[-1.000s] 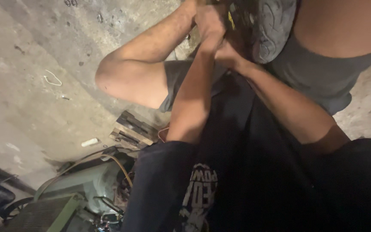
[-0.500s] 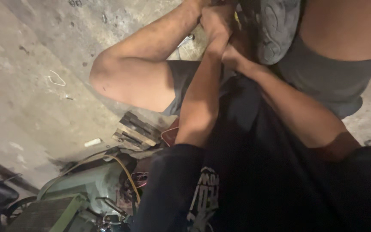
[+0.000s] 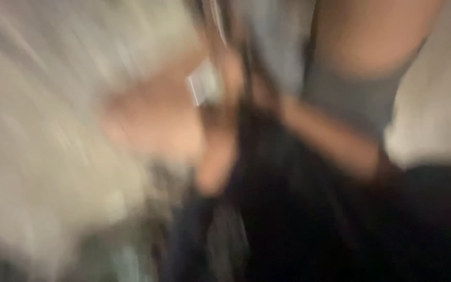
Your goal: The person selects tools from a container, then sits on the floor to work on a bicycle wheel. They use pliers and a wrench to tighten the axle nuts on the wheel hub.
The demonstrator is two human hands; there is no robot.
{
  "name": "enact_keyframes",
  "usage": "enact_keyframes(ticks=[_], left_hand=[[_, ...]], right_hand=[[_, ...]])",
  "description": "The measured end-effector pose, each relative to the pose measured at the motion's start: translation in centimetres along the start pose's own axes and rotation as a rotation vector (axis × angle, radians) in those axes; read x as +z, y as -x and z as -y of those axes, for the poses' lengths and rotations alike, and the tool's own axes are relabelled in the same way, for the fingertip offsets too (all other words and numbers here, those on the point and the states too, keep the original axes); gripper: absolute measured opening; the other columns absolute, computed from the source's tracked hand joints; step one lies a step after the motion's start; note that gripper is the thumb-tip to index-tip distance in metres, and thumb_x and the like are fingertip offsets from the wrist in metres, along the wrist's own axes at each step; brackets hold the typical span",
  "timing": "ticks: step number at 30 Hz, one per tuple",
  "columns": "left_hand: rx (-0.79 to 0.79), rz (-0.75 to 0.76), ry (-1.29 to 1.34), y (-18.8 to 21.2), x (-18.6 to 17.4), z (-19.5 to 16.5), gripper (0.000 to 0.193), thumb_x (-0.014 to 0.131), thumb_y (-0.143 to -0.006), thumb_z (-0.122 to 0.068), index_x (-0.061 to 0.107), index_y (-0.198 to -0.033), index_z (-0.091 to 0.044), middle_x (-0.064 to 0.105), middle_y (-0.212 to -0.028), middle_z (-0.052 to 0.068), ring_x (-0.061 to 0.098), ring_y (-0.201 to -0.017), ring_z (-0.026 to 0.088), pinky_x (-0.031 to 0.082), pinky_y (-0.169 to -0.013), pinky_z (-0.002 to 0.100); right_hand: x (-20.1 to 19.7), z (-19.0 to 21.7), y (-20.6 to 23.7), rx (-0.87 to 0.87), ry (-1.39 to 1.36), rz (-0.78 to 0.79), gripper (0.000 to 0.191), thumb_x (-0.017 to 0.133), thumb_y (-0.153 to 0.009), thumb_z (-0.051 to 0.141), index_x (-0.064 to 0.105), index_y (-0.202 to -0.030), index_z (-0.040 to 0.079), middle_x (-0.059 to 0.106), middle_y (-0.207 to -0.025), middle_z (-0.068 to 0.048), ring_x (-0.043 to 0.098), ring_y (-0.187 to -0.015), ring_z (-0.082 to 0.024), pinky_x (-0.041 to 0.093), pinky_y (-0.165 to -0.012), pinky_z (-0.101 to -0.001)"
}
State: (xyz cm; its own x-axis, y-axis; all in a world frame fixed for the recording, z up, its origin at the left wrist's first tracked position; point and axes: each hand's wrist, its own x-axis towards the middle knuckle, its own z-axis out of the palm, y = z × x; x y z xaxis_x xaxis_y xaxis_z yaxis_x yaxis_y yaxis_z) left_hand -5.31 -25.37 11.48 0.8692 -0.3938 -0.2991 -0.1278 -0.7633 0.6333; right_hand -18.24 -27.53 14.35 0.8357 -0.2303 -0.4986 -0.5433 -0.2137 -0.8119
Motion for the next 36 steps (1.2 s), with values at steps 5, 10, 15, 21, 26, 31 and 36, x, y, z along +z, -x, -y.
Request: enact_keyframes(ticks=[5, 10, 15, 21, 26, 31, 36], left_hand=[[0.011, -0.028, 0.162, -0.4, -3.4, -4.6, 0.036, 0.062, -0.101, -0.033, 0.065, -0.074, -0.009, 0.059, -0.064, 0.0, 0.053, -0.055, 0.015, 0.043, -0.051, 0.035], [-0.068, 0.027, 0.357, 0.0, -2.1, -2.3, 0.034, 0.063, -0.1, -0.033, 0.064, -0.076, -0.009, 0.059, -0.065, 0.0, 0.053, -0.055, 0.015, 0.043, -0.051, 0.035], [-0.155, 0.084, 0.506, 0.5, -1.3, -1.7, 0.032, 0.063, -0.099, -0.032, 0.064, -0.077, -0.01, 0.058, -0.065, 0.0, 0.053, -0.056, 0.015, 0.043, -0.051, 0.034], [-0.307, 0.084, 0.591, 2.4, -3.2, 1.8, 0.03, 0.063, -0.099, -0.032, 0.063, -0.079, -0.01, 0.058, -0.066, 0.0, 0.053, -0.056, 0.015, 0.042, -0.052, 0.034], [-0.385, 0.063, 0.643, 2.0, -3.5, 4.1, 0.028, 0.063, -0.098, -0.031, 0.063, -0.081, -0.01, 0.057, -0.066, 0.0, 0.052, -0.057, 0.014, 0.042, -0.052, 0.034], [-0.495, 0.074, 0.65, 4.2, -5.2, 3.0, 0.026, 0.064, -0.098, -0.031, 0.063, -0.082, -0.01, 0.057, -0.067, 0.0, 0.052, -0.057, 0.014, 0.042, -0.052, 0.034], [-0.595, 0.082, 0.653, 5.6, -7.2, 1.6, 0.025, 0.064, -0.097, -0.03, 0.062, -0.084, -0.01, 0.057, -0.068, 0.0, 0.052, -0.057, 0.014, 0.042, -0.052, 0.033]], right_hand=[[-7.2, 8.9, 4.8, 0.001, 0.242, 0.242, 0.067, 0.069, -0.091, 0.038, 0.045, -0.141, 0.0, 0.062, -0.133, -0.023, 0.06, -0.124, -0.036, 0.05, -0.103, -0.0434], [-13.5, 7.4, 15.0, -0.087, 0.289, 0.285, 0.082, 0.076, -0.084, 0.047, 0.047, -0.145, 0.002, 0.058, -0.137, -0.025, 0.056, -0.128, -0.038, 0.044, -0.107, -0.0443], [-25.9, 7.9, 19.0, -0.248, -0.084, 0.237, 0.077, 0.076, -0.08, 0.036, 0.051, -0.142, -0.002, 0.064, -0.138, -0.02, 0.062, -0.127, -0.032, 0.047, -0.105, -0.0417], [-29.8, 5.2, 13.1, -0.128, -0.122, -0.324, 0.055, 0.07, -0.098, 0.024, 0.054, -0.141, -0.007, 0.065, -0.123, -0.029, 0.064, -0.113, -0.043, 0.051, -0.101, -0.0554], [-28.0, -1.1, 1.9, -0.189, -0.717, 0.155, 0.054, 0.071, -0.097, 0.03, 0.058, -0.141, 0.001, 0.067, -0.128, -0.018, 0.065, -0.113, -0.034, 0.052, -0.105, -0.0523], [-19.1, -9.2, -10.5, 0.064, 0.861, -0.113, 0.04, 0.076, -0.09, 0.041, 0.07, -0.103, 0.004, 0.073, -0.108, -0.021, 0.067, -0.109, -0.041, 0.051, -0.098, -0.0532], [-13.3, -11.2, -18.3, 0.102, 0.09, -0.419, 0.065, 0.084, -0.086, 0.041, 0.058, -0.119, -0.009, 0.069, -0.101, -0.029, 0.068, -0.097, -0.045, 0.054, -0.082, -0.0503]])
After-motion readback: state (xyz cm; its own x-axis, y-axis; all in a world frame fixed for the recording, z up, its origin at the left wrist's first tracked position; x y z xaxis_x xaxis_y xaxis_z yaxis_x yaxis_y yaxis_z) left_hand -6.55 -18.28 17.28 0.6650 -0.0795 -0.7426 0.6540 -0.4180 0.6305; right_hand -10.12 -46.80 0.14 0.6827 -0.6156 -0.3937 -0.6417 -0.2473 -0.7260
